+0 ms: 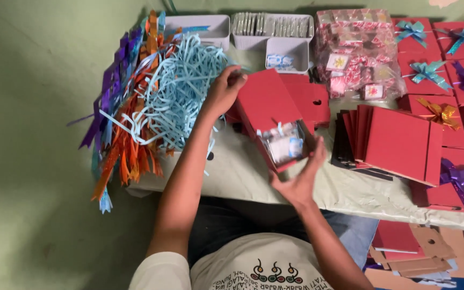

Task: Assembling a red cardboard gift box, filling it with shredded paper and a small item, and tying a decorative ribbon.

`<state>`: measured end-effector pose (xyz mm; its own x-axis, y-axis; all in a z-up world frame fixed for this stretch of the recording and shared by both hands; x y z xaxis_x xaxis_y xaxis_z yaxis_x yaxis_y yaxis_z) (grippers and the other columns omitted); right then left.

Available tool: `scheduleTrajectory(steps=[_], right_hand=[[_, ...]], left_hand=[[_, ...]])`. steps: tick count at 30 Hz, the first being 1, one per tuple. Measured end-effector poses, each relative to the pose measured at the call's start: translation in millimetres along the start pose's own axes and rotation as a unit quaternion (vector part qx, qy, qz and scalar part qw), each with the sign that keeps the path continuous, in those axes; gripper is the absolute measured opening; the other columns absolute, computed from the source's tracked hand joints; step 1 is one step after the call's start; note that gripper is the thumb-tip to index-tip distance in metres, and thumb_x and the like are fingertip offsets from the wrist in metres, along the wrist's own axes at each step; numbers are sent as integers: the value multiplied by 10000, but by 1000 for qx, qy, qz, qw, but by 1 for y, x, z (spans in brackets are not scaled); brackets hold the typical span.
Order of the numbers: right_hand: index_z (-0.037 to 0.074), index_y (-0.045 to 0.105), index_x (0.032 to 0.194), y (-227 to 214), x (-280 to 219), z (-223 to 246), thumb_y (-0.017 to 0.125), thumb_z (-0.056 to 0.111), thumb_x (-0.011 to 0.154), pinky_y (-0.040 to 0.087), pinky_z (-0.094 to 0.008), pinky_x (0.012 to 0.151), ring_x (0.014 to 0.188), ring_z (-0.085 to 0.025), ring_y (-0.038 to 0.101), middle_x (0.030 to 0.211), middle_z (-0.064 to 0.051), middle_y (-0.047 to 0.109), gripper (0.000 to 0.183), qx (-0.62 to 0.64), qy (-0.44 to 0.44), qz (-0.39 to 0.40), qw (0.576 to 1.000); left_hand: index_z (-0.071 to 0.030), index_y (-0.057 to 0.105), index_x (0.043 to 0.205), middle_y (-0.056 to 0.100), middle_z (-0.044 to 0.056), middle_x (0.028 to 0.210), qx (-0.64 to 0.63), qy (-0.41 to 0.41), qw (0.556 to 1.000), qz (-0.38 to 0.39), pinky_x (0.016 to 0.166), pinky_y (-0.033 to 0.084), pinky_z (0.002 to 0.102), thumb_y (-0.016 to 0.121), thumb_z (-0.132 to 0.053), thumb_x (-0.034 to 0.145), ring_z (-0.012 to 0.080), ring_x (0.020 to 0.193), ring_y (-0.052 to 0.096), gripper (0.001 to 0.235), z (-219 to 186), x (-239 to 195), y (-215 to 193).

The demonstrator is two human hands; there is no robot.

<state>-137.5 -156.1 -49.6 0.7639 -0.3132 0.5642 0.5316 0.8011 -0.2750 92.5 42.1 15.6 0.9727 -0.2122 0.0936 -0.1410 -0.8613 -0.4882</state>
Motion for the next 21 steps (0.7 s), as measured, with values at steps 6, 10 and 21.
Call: scheduleTrajectory(steps=[6, 10, 21], right_hand=[[-10, -107, 1607, -44, -20, -7, 902, 374, 502, 268, -642, 1149, 1398, -478, 330, 1552, -319, 214, 1545, 110, -58, 140, 982], [21, -96, 1615, -53, -22, 5, 855, 350, 563, 221, -676, 1167, 1425, -518, 286, 1594, -331, 177, 1456, 118, -55, 198, 972], [189, -94, 1645, -57, -34, 3, 943, 226, 584, 287, -656, 1170, 1527, -520, 77, 1682, -278, 46, 1485, 196, 175, 142, 954]], left_hand=[[-209, 446, 1554, 271, 165, 1668, -183, -143, 963, 136, 1238, 217, 529, 668, -570, 948, 375, 1537, 241, 739, -36, -87, -27], [-149, 381, 1579, 186, 256, 1674, -188, -178, 955, 143, 1252, 166, 526, 721, -366, 920, 417, 1549, 165, 773, -58, -144, -27], [-49, 203, 1624, 213, 417, 1566, -319, -196, 926, -44, 1221, 162, 606, 589, -365, 1006, 549, 1497, 166, 795, -14, -220, 14]])
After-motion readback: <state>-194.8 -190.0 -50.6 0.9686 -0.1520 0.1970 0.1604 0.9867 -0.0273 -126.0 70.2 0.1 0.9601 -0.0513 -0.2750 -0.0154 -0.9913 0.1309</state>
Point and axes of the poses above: each hand's wrist, its own x-axis towards the middle knuckle, its own y-axis out of the palm, z = x × y, the point moved 3 cm from there along x, towards the middle knuckle
